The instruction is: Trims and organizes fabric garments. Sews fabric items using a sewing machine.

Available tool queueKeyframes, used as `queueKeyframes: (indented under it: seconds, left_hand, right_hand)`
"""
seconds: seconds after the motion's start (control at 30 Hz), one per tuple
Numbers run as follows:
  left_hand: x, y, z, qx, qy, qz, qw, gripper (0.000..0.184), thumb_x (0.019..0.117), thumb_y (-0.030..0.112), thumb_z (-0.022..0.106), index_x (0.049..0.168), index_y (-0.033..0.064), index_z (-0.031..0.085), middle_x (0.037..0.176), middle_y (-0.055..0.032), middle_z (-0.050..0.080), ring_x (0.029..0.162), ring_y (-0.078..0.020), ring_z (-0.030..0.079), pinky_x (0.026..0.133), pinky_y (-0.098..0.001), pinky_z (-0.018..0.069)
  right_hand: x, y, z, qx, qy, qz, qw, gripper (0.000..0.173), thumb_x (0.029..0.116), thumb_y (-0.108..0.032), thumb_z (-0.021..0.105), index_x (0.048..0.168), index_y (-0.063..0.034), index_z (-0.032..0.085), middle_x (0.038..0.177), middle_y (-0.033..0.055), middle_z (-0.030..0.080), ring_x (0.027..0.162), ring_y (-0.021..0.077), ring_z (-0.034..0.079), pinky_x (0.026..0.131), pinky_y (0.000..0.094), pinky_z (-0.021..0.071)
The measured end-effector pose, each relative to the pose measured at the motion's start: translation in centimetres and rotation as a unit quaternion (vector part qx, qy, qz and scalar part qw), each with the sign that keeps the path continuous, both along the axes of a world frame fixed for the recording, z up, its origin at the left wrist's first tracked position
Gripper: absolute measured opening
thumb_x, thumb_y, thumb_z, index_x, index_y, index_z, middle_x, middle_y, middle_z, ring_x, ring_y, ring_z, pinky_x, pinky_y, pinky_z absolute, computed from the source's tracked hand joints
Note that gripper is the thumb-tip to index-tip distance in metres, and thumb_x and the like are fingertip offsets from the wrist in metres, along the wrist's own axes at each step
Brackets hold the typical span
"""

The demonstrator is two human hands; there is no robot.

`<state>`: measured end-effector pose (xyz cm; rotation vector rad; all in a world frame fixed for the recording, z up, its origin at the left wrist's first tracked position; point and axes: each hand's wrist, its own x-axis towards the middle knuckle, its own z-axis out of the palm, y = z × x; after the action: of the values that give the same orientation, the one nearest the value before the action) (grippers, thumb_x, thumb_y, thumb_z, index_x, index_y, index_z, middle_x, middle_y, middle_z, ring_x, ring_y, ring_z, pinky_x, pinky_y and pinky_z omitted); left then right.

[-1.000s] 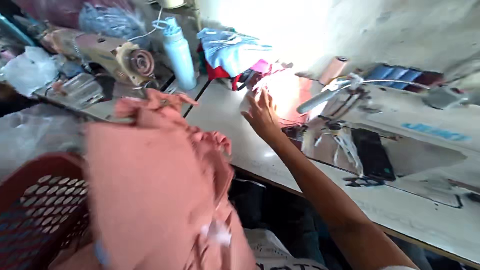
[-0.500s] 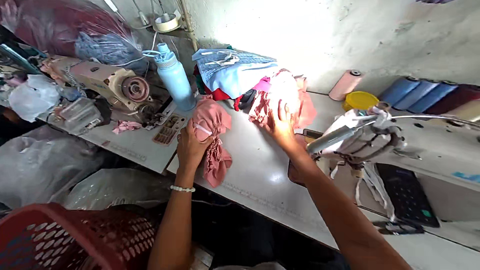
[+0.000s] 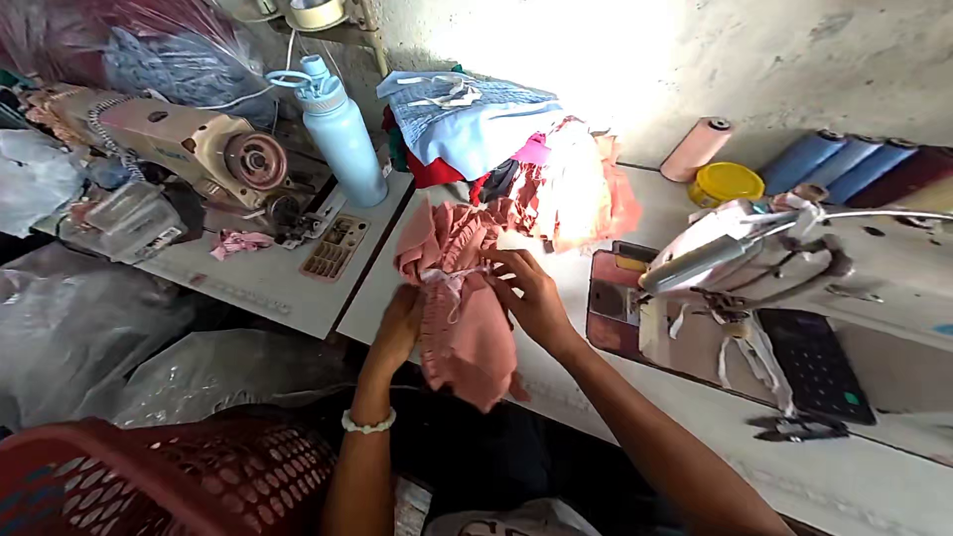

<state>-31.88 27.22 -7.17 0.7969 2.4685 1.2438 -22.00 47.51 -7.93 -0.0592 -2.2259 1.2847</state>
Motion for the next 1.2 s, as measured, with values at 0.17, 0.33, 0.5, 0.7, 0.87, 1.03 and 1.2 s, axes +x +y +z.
queueKeyframes:
  seconds: [0.17,0.33,0.5,0.7,0.87,1.03,1.2]
  left_hand:
    - [-0.9,-1.5,2.3,0.002,0.054,0.036,0.998,0.055,0.0959,0.031,0.072,0.136,-0.0035,0.057,0.136,-0.0235,0.059,0.119,-0.0365,0.062,0.094,-0.0535,0.0538]
    - [3.9,3.1,0.0,0.082,0.067,0.089,0.990,0.094,0.0785,0.034,0.086,0.151,-0.0038,0.038,0.158,-0.0295,0.032,0.144,-0.0436,0.037,0.113,-0.0591,0.0384]
    - [4.8,4.8,0.9,0.170,0.309,0.068,0.933,0.021,0.0973,0.014,0.063,0.107,-0.0006,0.075,0.116,-0.0176,0.068,0.109,-0.0272,0.065,0.093,-0.0395,0.0545]
    - [3.7,7.4,2.8,-0.102,0.217,0.000,0.971,0.026,0.0961,0.017,0.071,0.111,-0.0032,0.069,0.120,-0.0265,0.061,0.107,-0.0435,0.064,0.088,-0.0579,0.0540]
    - [3.8,6.2,3.0,-0.120,0.187,-0.004,0.975,0.032,0.0934,0.014,0.073,0.117,-0.0062,0.065,0.125,-0.0316,0.056,0.115,-0.0481,0.058,0.094,-0.0605,0.0513]
    - [4.7,5.7,3.0,-0.143,0.185,0.013,0.972,0.026,0.0898,0.012,0.077,0.102,-0.0080,0.066,0.121,-0.0312,0.055,0.114,-0.0472,0.058,0.093,-0.0583,0.0516]
    - [4.9,5.5,2.0,-0.105,0.187,-0.009,0.977,0.020,0.0862,0.005,0.078,0.093,-0.0099,0.066,0.116,-0.0306,0.055,0.111,-0.0461,0.057,0.093,-0.0569,0.0506]
  right_hand:
    - [1.2,0.1,-0.2,0.089,-0.009,-0.068,0.994,0.018,0.0963,-0.003,0.061,0.107,0.0003,0.076,0.109,0.0172,0.072,0.096,0.0249,0.072,0.083,0.0373,0.0609]
    - [1.5,-0.4,2.2,0.151,0.042,-0.044,0.987,0.016,0.0967,-0.004,0.062,0.105,-0.0008,0.075,0.106,0.0128,0.072,0.097,0.0210,0.071,0.084,0.0365,0.0605]
    - [10.0,2.1,2.3,0.268,-0.039,-0.117,0.956,0.022,0.1012,-0.011,0.057,0.105,-0.0038,0.077,0.098,0.0120,0.074,0.089,0.0239,0.073,0.078,0.0387,0.0611]
    - [25.3,6.0,-0.4,0.300,-0.221,-0.295,0.880,0.032,0.0926,0.014,0.051,0.115,0.0063,0.073,0.118,0.0278,0.070,0.108,0.0471,0.069,0.086,0.0610,0.0573]
    - [31.1,8.8,-4.9,0.303,-0.254,-0.336,0.855,0.044,0.0889,0.023,0.047,0.123,0.0062,0.069,0.129,0.0291,0.066,0.123,0.0506,0.062,0.101,0.0635,0.0504]
    - [31.3,10.4,-5.0,0.299,-0.200,-0.326,0.874,0.021,0.0965,0.001,0.060,0.112,0.0059,0.073,0.105,0.0303,0.069,0.101,0.0553,0.064,0.084,0.0702,0.0479]
    - [27.4,7.5,-3.0,0.211,-0.155,-0.294,0.919,0.018,0.0975,-0.003,0.058,0.103,0.0109,0.068,0.097,0.0267,0.068,0.088,0.0393,0.070,0.080,0.0521,0.0577]
